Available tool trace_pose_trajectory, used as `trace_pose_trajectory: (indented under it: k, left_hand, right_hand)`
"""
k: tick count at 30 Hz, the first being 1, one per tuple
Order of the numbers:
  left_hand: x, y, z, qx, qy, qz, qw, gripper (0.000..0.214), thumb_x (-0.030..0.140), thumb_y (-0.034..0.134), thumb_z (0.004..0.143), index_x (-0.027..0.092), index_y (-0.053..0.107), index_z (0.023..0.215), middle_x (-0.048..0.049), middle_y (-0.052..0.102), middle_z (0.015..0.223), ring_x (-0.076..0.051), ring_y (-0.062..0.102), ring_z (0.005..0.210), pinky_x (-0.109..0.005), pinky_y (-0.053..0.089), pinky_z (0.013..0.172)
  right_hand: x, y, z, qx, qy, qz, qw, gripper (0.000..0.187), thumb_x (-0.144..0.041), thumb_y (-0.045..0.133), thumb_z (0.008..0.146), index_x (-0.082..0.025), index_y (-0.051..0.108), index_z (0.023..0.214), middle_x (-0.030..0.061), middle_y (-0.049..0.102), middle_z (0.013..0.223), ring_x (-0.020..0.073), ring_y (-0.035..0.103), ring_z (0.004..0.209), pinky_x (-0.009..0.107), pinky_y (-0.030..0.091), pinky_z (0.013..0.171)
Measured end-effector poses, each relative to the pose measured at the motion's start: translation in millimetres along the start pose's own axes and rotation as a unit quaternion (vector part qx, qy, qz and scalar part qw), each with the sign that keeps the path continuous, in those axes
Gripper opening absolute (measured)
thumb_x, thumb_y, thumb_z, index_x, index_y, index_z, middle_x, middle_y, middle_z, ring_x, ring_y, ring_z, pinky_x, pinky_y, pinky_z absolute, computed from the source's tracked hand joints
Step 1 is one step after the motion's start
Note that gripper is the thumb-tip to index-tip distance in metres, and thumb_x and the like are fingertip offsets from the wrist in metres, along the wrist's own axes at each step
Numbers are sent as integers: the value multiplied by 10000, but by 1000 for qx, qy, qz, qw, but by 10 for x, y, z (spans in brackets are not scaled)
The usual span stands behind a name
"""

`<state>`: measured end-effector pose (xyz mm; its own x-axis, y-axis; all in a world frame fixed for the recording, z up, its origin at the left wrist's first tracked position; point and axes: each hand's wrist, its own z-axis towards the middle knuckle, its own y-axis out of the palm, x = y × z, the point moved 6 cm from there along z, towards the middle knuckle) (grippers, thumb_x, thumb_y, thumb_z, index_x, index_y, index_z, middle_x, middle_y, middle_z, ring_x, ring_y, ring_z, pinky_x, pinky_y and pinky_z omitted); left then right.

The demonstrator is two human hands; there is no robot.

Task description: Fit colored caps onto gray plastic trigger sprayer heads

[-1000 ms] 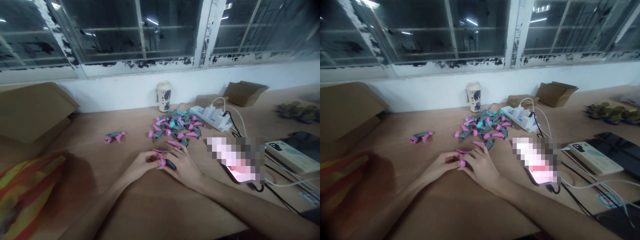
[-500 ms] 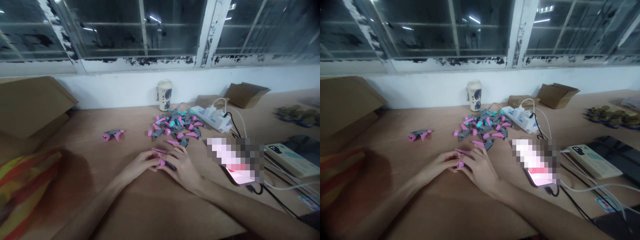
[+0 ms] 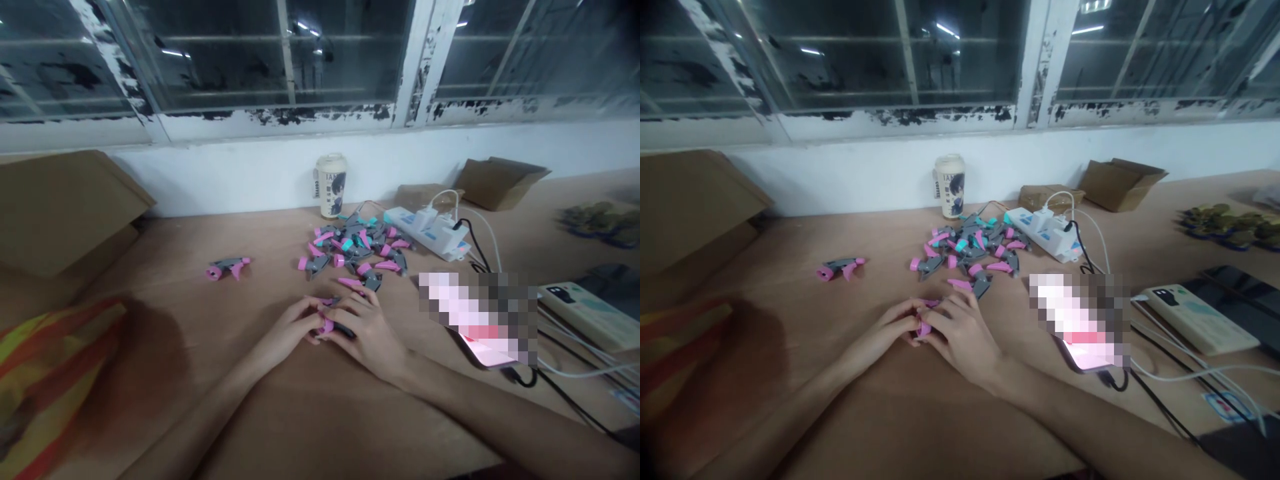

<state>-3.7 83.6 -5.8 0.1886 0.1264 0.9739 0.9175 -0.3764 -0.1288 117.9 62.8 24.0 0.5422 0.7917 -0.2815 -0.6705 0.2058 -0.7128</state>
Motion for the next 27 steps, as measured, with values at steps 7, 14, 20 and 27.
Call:
trace_pose_trajectory:
  k: [7, 14, 20, 27]
  left_hand:
    - [79, 17, -19, 25, 10, 10, 1000, 121, 237, 541, 718, 152, 545, 804, 3, 545, 773, -119, 533, 687, -214, 448, 588]
    - [31, -16, -47, 56, 40, 19, 997, 249, 360, 523, 817, 179, 499, 987, -33, 584, 899, -145, 605, 716, -242, 497, 578]
    - [275, -33, -296, 215, 205, 236, 925, 84, 262, 519, 833, 202, 561, 873, -31, 522, 941, -134, 560, 781, -226, 487, 623]
    - [351, 66, -315, 194, 242, 317, 896, 156, 224, 533, 821, 227, 610, 956, -45, 463, 984, -136, 543, 786, -250, 503, 658]
  right_hand:
    - [6, 5, -2, -15, 6, 0, 1000, 93, -256, 594, 826, -227, 627, 908, 18, 651, 879, 183, 571, 900, 428, 338, 968]
    - [196, -33, 25, 36, 89, 106, 990, 192, -307, 650, 779, -241, 602, 953, 10, 666, 890, 191, 607, 930, 439, 386, 961]
    - [317, -49, 4, 65, 176, 189, 964, 230, -264, 663, 754, -234, 596, 973, 26, 677, 973, 193, 629, 930, 350, 502, 806]
    - [285, -33, 0, 51, 163, 195, 966, 209, -164, 646, 744, -224, 595, 937, 14, 673, 927, 185, 611, 904, 366, 475, 827]
